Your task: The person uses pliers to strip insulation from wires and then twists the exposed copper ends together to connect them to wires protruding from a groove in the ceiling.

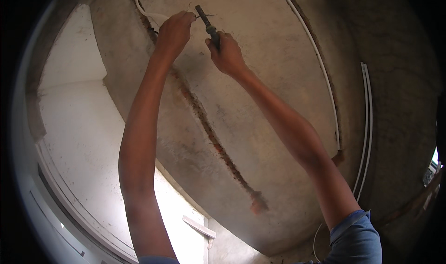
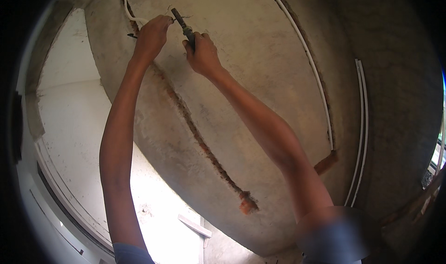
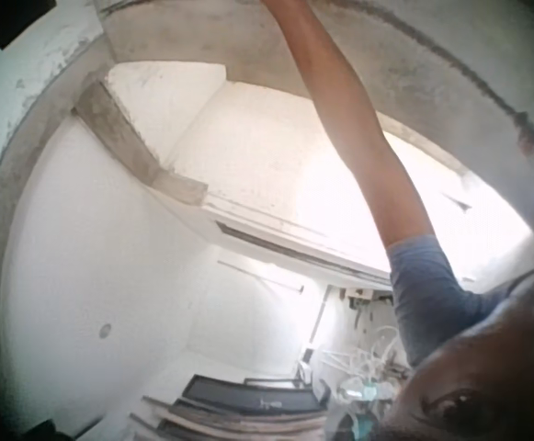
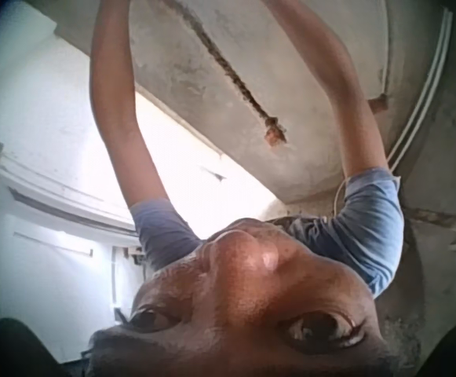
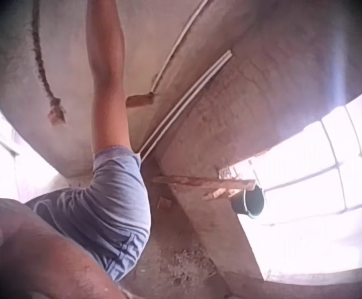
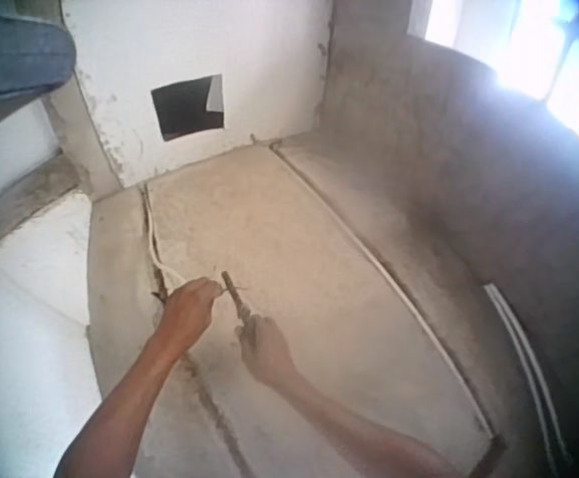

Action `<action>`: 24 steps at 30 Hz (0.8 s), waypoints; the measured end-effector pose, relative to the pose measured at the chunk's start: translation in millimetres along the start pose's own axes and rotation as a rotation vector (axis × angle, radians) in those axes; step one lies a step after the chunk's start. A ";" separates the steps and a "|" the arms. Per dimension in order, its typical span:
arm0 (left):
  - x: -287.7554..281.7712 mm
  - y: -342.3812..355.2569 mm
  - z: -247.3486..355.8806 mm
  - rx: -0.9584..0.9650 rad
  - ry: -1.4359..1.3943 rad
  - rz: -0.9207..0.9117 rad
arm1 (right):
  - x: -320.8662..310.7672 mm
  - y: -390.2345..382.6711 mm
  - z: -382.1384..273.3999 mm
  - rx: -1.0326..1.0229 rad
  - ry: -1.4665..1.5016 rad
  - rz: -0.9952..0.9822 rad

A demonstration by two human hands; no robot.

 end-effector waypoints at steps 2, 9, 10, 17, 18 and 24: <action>-1.9 -1.2 0.7 0.022 0.005 0.039 | -0.4 1.0 -3.2 -0.028 -0.029 0.035; -7.9 -2.0 1.9 0.026 -0.026 0.059 | -0.3 5.7 -9.2 -0.102 -0.067 0.033; -9.4 -1.1 2.9 0.028 -0.033 0.063 | -0.4 6.5 -9.5 -0.106 -0.064 0.047; -23.9 11.9 7.0 0.032 -0.100 0.103 | -7.5 18.2 -21.0 -0.209 -0.124 0.226; -23.4 14.9 8.4 0.029 -0.055 0.069 | -10.4 20.3 -20.5 -0.228 -0.144 0.240; -36.9 22.0 8.8 0.044 0.097 -0.010 | -39.8 30.4 -31.1 -0.447 -0.201 0.308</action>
Point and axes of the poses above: each hand's wrist, its own y-axis towards the middle knuckle, its own x-axis out of the palm, z = x × y, the point moved 6 cm from there along y, towards the middle knuckle, and after that the axes turned 3 degrees about -y, right-handed, at the moved point
